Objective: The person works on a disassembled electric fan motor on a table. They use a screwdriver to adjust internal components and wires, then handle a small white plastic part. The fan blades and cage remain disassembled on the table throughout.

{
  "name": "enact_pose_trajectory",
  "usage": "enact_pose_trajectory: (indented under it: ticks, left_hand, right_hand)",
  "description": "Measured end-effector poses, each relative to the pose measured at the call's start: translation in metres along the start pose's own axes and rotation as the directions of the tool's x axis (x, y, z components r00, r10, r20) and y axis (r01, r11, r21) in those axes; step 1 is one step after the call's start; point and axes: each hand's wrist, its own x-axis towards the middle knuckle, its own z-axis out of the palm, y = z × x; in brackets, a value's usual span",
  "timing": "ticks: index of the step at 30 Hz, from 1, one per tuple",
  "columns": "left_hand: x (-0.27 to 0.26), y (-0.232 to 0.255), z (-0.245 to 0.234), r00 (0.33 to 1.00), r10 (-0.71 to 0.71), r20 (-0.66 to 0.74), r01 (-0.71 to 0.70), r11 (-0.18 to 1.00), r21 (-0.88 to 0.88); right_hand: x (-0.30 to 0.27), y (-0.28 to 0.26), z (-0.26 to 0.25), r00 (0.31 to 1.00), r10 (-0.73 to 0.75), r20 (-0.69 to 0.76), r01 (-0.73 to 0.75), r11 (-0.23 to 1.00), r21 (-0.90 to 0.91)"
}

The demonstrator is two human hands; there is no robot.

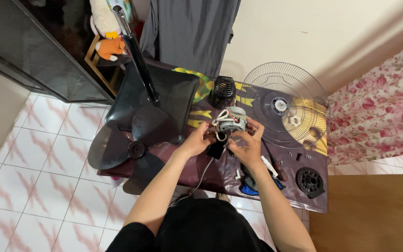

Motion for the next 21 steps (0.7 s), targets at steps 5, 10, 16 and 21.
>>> enact_pose_trajectory:
  ticks: [5, 10, 16, 21]
  left_hand:
    - [0.013, -0.034, 0.011, 0.997, -0.079, -0.025, 0.079, 0.997, -0.017]
    - [0.023, -0.038, 0.016, 0.993, -0.076, -0.087, 0.069, 0.994, -0.090]
    - [0.031, -0.032, 0.010, 0.977, -0.206, -0.046, 0.192, 0.958, -0.215]
    - [0.028, -0.028, 0.009, 0.956, -0.289, -0.049, 0.278, 0.947, -0.162]
  right_hand:
    - [0.000, 0.000, 0.000, 0.998, 0.057, 0.015, -0.058, 0.998, 0.023]
    - [0.001, -0.001, -0.003, 1.000, 0.028, 0.002, -0.028, 1.000, -0.010]
    - [0.002, -0.001, -0.003, 0.999, 0.038, 0.023, -0.039, 0.998, 0.053]
    - [0.001, 0.002, -0.004, 0.998, 0.052, 0.021, -0.053, 0.998, 0.042]
